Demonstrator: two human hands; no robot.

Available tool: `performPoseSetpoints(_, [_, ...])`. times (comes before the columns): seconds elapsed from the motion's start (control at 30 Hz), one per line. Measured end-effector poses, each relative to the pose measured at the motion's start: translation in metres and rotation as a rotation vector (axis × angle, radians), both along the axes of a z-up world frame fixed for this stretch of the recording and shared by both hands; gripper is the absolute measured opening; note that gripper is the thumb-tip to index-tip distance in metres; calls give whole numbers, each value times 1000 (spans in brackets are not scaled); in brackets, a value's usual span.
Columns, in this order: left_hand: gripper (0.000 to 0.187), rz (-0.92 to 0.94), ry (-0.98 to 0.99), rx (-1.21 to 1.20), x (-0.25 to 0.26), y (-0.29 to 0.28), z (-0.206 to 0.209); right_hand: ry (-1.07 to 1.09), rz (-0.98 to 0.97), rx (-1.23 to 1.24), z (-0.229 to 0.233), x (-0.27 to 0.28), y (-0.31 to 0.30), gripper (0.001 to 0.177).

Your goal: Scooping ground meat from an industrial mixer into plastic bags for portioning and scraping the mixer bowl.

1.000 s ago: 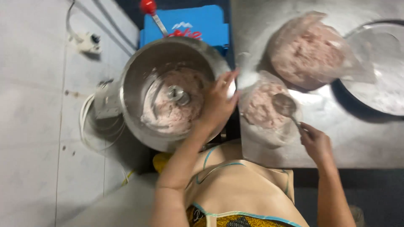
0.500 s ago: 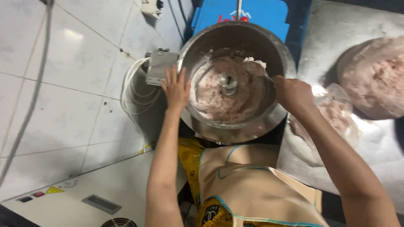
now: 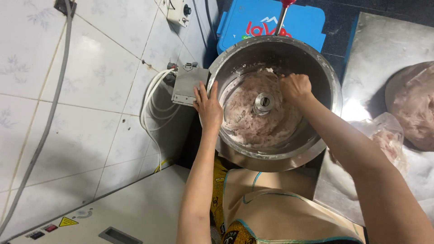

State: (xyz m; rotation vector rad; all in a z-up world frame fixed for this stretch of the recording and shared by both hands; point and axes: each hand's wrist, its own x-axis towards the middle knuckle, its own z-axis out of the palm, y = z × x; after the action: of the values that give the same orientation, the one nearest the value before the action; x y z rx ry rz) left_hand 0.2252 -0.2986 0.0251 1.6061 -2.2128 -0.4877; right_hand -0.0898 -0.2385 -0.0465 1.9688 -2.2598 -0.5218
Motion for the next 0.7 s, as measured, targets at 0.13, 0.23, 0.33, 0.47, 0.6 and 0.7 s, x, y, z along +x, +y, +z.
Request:
performPoseSetpoints(0.13, [59, -12, 16, -32, 0, 0, 5, 221, 261, 92, -95, -36, -22, 23])
performPoseSetpoints(0.23, [60, -2, 27, -36, -2, -2, 2, 60, 310, 127, -89, -37, -11, 24])
performPoseSetpoints(0.33, [58, -1, 53, -7, -1, -1, 1, 214, 678, -548, -37, -13, 38, 26])
performPoseSetpoints(0.47, [54, 25, 64, -1, -2, 1, 3, 127, 516, -32, -130, -37, 55, 18])
performPoseSetpoints(0.6, [52, 27, 66, -127, -8, -6, -36, 151, 528, -51, -5, 0, 75, 14])
performPoseSetpoints(0.7, [47, 32, 172, -336, -7, -25, -78, 379, 754, -336, 99, 38, 57, 24])
